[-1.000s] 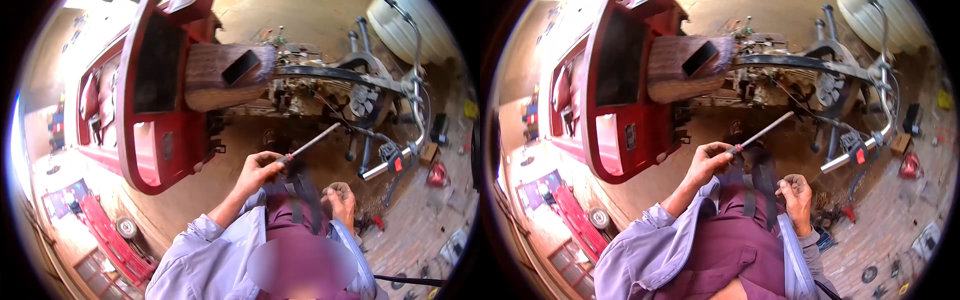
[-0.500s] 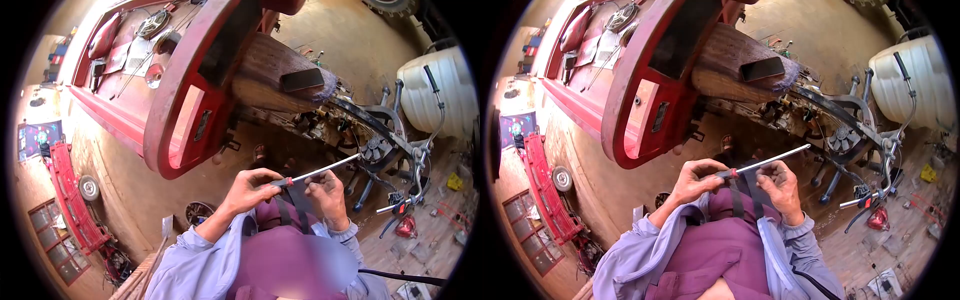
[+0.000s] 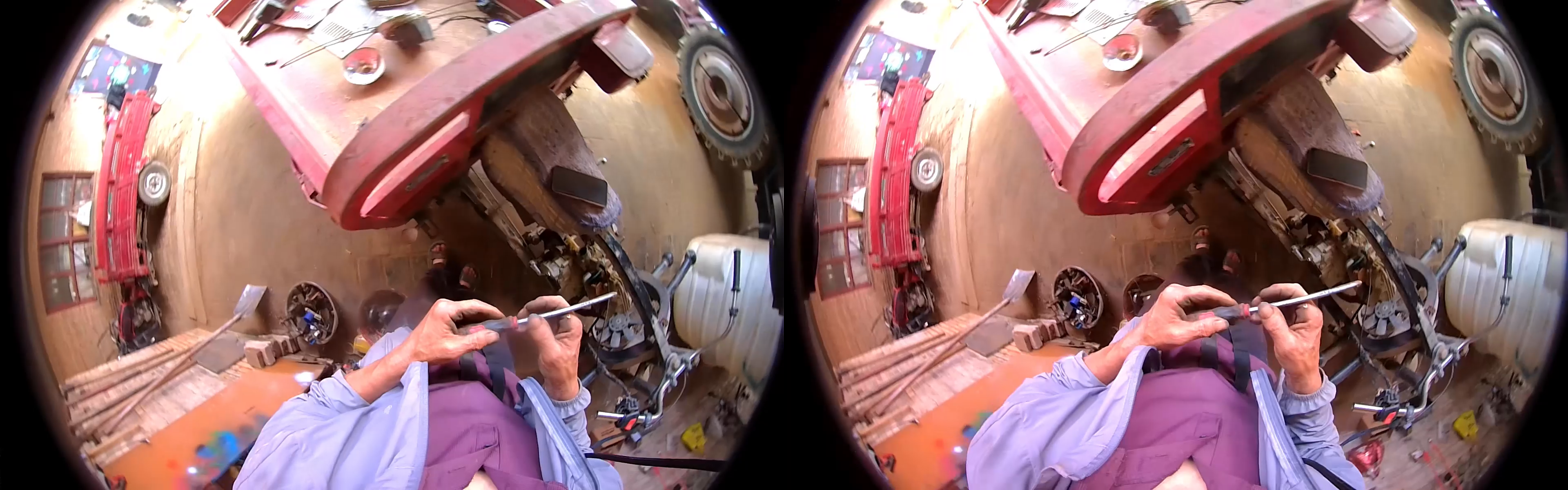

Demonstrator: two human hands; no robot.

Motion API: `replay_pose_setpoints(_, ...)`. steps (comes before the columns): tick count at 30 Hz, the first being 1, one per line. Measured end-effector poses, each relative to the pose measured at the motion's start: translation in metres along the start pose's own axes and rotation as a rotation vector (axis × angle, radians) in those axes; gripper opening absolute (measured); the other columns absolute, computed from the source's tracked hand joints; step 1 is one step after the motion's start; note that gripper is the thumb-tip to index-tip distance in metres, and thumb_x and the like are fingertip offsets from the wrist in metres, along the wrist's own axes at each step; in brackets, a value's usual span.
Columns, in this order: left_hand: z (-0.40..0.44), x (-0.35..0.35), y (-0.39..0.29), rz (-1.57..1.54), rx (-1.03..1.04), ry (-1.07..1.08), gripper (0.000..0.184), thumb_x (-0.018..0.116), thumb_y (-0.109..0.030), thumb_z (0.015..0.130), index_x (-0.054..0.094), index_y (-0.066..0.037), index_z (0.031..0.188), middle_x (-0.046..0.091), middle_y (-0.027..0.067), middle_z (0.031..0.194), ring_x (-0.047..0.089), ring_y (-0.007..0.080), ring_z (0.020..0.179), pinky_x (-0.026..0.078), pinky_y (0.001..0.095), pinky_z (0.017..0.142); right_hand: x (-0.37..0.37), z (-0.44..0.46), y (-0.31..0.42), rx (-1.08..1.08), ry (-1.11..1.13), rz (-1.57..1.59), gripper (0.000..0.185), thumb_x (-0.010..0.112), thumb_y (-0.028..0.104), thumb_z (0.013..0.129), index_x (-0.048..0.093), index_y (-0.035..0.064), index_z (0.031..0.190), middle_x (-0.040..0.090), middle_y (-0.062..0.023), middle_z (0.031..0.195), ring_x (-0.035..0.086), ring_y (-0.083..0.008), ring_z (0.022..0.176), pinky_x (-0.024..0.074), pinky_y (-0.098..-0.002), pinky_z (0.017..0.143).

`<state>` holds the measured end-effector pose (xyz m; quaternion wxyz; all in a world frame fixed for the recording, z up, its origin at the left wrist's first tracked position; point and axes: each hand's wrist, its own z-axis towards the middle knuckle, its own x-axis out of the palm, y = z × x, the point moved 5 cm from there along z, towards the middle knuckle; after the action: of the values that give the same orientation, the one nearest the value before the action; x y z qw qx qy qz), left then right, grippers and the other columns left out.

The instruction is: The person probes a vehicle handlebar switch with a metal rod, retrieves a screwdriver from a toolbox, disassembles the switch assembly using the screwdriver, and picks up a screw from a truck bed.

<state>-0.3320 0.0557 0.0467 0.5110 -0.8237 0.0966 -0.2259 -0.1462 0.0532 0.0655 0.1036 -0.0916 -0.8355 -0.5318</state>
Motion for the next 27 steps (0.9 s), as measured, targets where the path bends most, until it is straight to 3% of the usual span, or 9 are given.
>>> replay_pose_setpoints(2, -0.005, -0.004, -0.001, -0.031, 0.043, -0.017, 0.031, 0.075, -0.008, 0.085, 0.067, 0.003, 0.112, 0.070, 0.0048, 0.091, 0.061, 0.0075, 0.079, 0.050, 0.0242, 0.071, 0.009, 0.002, 0.006, -0.020, 0.031, -0.035, 0.019, 0.068, 0.010, 0.091, 0.060, -0.0016, 0.103, 0.067, -0.0082, 0.090, 0.065, -0.0126, 0.079, 0.0534, -0.0251, 0.073)
replay_pose_setpoints(4, -0.011, -0.011, -0.012, 0.009, 0.197, -0.072, 0.026, 0.072, -0.008, 0.086, 0.067, 0.002, 0.110, 0.061, -0.0013, 0.074, 0.053, 0.0039, 0.067, 0.046, 0.0226, 0.061, 0.022, 0.006, 0.014, -0.040, 0.067, -0.075, 0.018, 0.069, 0.011, 0.091, 0.061, -0.0014, 0.102, 0.066, -0.0073, 0.089, 0.064, -0.0127, 0.078, 0.0528, -0.0252, 0.072)
replay_pose_setpoints(6, -0.018, -0.020, -0.018, 0.019, 0.238, -0.099, 0.026, 0.072, -0.007, 0.086, 0.067, 0.002, 0.110, 0.061, -0.0011, 0.073, 0.053, 0.0036, 0.067, 0.046, 0.0224, 0.060, 0.036, 0.011, 0.022, -0.065, 0.093, -0.116, 0.018, 0.069, 0.012, 0.091, 0.061, -0.0012, 0.101, 0.065, -0.0064, 0.087, 0.064, -0.0128, 0.077, 0.0523, -0.0253, 0.071)
replay_pose_setpoints(8, -0.025, -0.032, -0.023, -0.019, 0.270, -0.132, 0.026, 0.072, -0.007, 0.086, 0.067, 0.002, 0.110, 0.064, 0.0009, 0.077, 0.055, 0.0048, 0.069, 0.048, 0.0230, 0.063, 0.053, 0.017, 0.029, -0.093, 0.162, -0.166, 0.021, 0.071, 0.014, 0.090, 0.061, -0.0015, 0.100, 0.063, -0.0052, 0.085, 0.063, -0.0130, 0.075, 0.0506, -0.0256, 0.069)
replay_pose_setpoints(9, -0.028, -0.041, -0.025, 0.012, 0.248, -0.103, 0.033, 0.075, -0.004, 0.083, 0.066, 0.005, 0.113, 0.071, 0.0117, 0.102, 0.066, 0.0146, 0.091, 0.052, 0.0284, 0.083, 0.064, 0.021, 0.032, -0.117, 0.173, -0.157, 0.021, 0.072, 0.014, 0.089, 0.062, -0.0020, 0.098, 0.062, -0.0055, 0.085, 0.062, -0.0131, 0.073, 0.0494, -0.0254, 0.067)
replay_pose_setpoints(13, -0.033, -0.075, -0.052, 0.106, 0.370, -0.095, 0.038, 0.077, -0.006, 0.080, 0.065, 0.005, 0.115, 0.071, 0.0144, 0.101, 0.068, 0.0178, 0.090, 0.054, 0.0294, 0.081, 0.101, 0.037, 0.044, -0.163, 0.197, -0.215, 0.019, 0.072, 0.013, 0.089, 0.063, -0.0022, 0.095, 0.061, -0.0060, 0.084, 0.062, -0.0132, 0.073, 0.0492, -0.0252, 0.066)
replay_pose_setpoints(15, -0.035, -0.097, -0.065, 0.150, 0.527, -0.077, 0.043, 0.079, -0.006, 0.077, 0.064, 0.004, 0.117, 0.071, 0.0149, 0.102, 0.069, 0.0194, 0.086, 0.054, 0.0297, 0.077, 0.125, 0.045, 0.054, -0.230, 0.186, -0.245, 0.016, 0.071, 0.010, 0.087, 0.063, -0.0019, 0.093, 0.061, -0.0067, 0.083, 0.059, -0.0136, 0.074, 0.0461, -0.0260, 0.068)
replay_pose_setpoints(19, -0.033, -0.151, -0.097, 0.167, 0.570, 0.028, 0.050, 0.080, -0.006, 0.074, 0.063, 0.003, 0.121, 0.071, 0.0131, 0.102, 0.066, 0.0190, 0.075, 0.052, 0.0295, 0.065, 0.177, 0.062, 0.066, -0.316, 0.125, -0.282, 0.012, 0.072, 0.007, 0.086, 0.063, -0.0006, 0.089, 0.062, -0.0078, 0.083, 0.054, -0.0141, 0.075, 0.0425, -0.0267, 0.067)
replay_pose_setpoints(27, -0.021, -0.230, -0.144, 0.271, 0.561, 0.235, 0.052, 0.079, -0.004, 0.072, 0.062, 0.001, 0.121, 0.069, 0.0127, 0.090, 0.065, 0.0222, 0.071, 0.051, 0.0313, 0.064, 0.242, 0.085, 0.085, -0.481, -0.062, -0.346, 0.020, 0.075, 0.013, 0.086, 0.060, 0.0007, 0.089, 0.061, -0.0087, 0.080, 0.053, -0.0138, 0.069, 0.0414, -0.0257, 0.060)
